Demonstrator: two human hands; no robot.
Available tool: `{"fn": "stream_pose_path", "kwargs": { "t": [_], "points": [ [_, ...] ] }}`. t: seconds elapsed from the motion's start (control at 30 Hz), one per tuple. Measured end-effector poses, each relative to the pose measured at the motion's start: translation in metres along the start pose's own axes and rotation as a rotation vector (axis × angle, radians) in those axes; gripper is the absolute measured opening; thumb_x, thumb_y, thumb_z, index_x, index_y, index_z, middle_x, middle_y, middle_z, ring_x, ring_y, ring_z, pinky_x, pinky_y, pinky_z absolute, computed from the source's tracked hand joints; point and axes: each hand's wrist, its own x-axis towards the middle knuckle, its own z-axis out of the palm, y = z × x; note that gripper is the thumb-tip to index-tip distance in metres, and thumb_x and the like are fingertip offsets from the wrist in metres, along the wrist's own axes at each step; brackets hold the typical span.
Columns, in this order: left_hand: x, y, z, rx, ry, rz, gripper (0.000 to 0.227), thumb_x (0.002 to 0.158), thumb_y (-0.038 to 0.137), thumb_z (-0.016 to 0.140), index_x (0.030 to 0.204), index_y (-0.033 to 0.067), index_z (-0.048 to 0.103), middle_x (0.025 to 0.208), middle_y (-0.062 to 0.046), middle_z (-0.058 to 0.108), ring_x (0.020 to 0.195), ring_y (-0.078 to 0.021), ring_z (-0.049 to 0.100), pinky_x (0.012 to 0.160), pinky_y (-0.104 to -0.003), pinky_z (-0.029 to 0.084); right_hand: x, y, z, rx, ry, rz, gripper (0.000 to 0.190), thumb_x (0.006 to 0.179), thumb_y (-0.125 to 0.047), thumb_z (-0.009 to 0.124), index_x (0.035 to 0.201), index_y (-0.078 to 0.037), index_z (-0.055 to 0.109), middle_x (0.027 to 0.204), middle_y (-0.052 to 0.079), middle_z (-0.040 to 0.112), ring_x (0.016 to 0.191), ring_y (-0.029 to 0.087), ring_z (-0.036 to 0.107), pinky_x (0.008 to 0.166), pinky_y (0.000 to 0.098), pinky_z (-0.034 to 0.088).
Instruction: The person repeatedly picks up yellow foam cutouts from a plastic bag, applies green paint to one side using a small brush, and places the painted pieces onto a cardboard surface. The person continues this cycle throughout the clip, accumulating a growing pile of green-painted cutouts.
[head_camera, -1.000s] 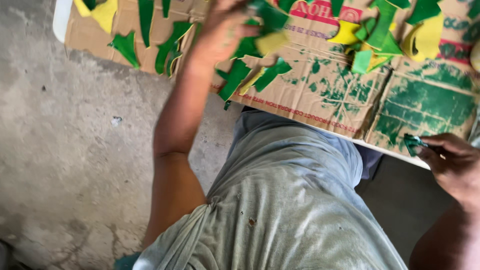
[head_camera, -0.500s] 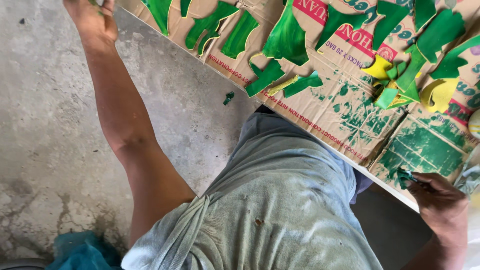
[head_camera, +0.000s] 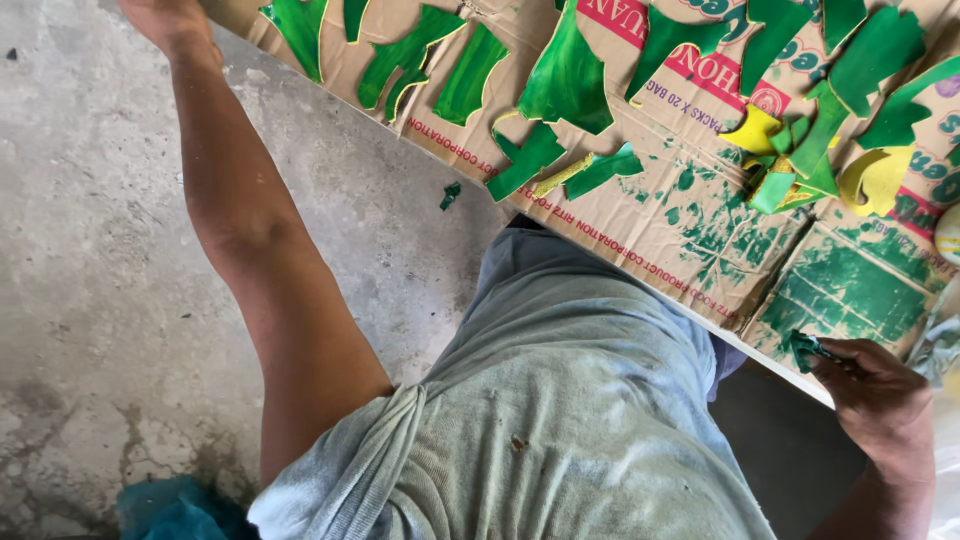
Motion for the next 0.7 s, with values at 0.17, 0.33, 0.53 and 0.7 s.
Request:
{"fn": "stream_pose_path", "kwargs": {
  "t": [0.17, 0.33, 0.53, 0.7],
  "points": [
    [-0.015, -0.011, 0.029, 0.236, -0.022, 0.043, 0.038, 0.101, 0.001, 0.078, 0.13, -0.002, 0.053, 0.129, -0.017, 0.056, 0.123, -0.0295, 0.055, 0.111, -0.046, 0.043, -0.011, 0.001, -0.004, 0.018, 0.011, 0.056, 0.014, 0.098, 0.003, 0.076, 0.111, 0.005, 0.072, 0.098, 0.008, 0.073, 0.083, 0.007, 0.067, 0.069, 0.0206, 0.051],
    [-0.126, 0.006, 0.07, 0.529, -0.268, 0.584, 0.041, 0.101, -0.003, 0.081, 0.133, -0.002, 0.055, 0.135, -0.018, 0.057, 0.131, -0.03, 0.055, 0.119, -0.044, 0.042, -0.004, -0.007, -0.009, 0.166, 0.075, 0.036, 0.01, 0.104, 0.005, 0.074, 0.112, 0.004, 0.071, 0.098, 0.005, 0.071, 0.085, 0.004, 0.062, 0.072, 0.0178, 0.048],
    [-0.407, -0.016, 0.16, 0.669, -1.161, 1.255, 0.034, 0.091, 0.011, 0.084, 0.121, 0.0079, 0.069, 0.123, -0.009, 0.066, 0.126, -0.0374, 0.056, 0.115, -0.05, 0.035, -0.002, -0.004, -0.014, 0.237, 0.094, 0.017, 0.016, 0.1, 0.009, 0.072, 0.115, 0.003, 0.07, 0.1, 0.004, 0.069, 0.087, 0.005, 0.06, 0.077, 0.0197, 0.048],
    [-0.527, -0.021, 0.263, 0.563, -1.526, 1.189, 0.038, 0.09, 0.013, 0.079, 0.123, -0.0024, 0.067, 0.119, -0.016, 0.066, 0.114, -0.031, 0.061, 0.112, -0.051, 0.036, -0.007, 0.002, -0.02, 0.364, 0.114, 0.046, 0.017, 0.097, 0.009, 0.07, 0.112, 0.002, 0.07, 0.102, 0.003, 0.07, 0.092, 0.007, 0.064, 0.079, 0.0214, 0.053]
  ]
}}
